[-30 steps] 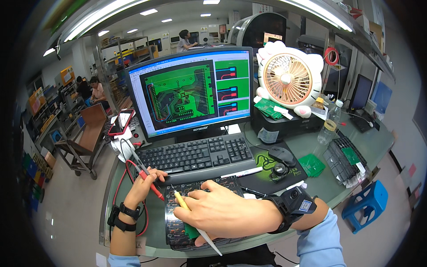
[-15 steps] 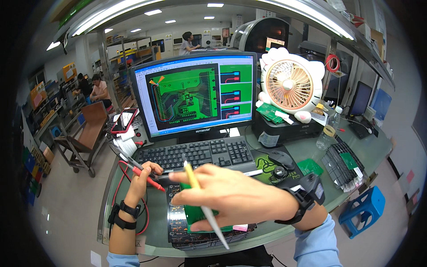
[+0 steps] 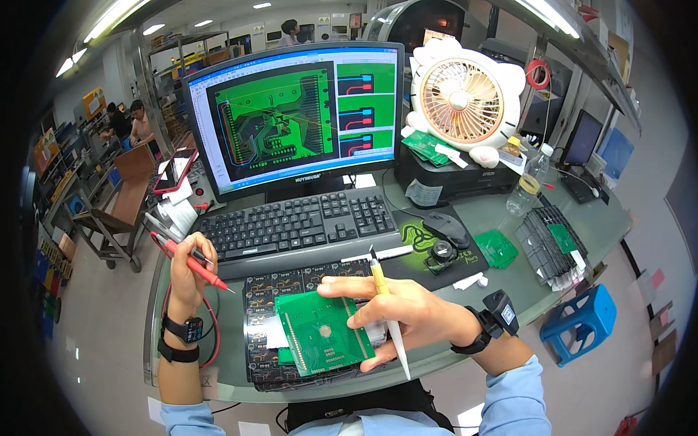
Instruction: Testing a circuit board using a multimeter and specialized testing tools while monitoring a computer display.
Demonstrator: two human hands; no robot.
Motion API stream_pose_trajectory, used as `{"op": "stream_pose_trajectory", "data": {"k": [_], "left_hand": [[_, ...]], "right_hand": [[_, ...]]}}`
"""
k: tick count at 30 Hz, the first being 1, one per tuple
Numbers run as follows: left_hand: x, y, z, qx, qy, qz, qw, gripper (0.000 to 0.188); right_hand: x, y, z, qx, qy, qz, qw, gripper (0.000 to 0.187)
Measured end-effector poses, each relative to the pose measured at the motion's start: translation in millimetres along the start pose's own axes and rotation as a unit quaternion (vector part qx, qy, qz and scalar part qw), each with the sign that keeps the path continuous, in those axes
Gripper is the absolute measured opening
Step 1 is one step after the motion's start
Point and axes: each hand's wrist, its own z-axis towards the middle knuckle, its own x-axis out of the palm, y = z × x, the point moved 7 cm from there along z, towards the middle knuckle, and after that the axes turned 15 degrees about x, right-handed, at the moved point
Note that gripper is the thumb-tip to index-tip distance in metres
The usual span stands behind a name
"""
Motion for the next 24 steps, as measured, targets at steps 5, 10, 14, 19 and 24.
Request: {"op": "stream_pose_trajectory", "data": {"k": [5,10,14,19,24], "left_hand": [[12,-4,-3,0.020,0.035,-0.008,0.999,0.040],[15,-6,-5,0.022,0.044,0.007,0.999,0.040],[12,-3,-4,0.004,0.043,0.002,0.999,0.042],[11,-4,-4,0.002,0.050,-0.001,0.999,0.042],[13,-4,-4,0.021,0.052,0.008,0.998,0.041]], "right_hand": [[1,-2,-5,-0.004,0.006,0.002,1.000,0.053],[0,-2,-7,-0.001,0.007,-0.002,1.000,0.053],[0,-3,-7,0.006,0.010,-0.003,1.000,0.054],[0,-6,-6,0.016,0.015,0.003,1.000,0.053],[0,-4,-6,0.017,0.015,0.004,1.000,0.053]]}}
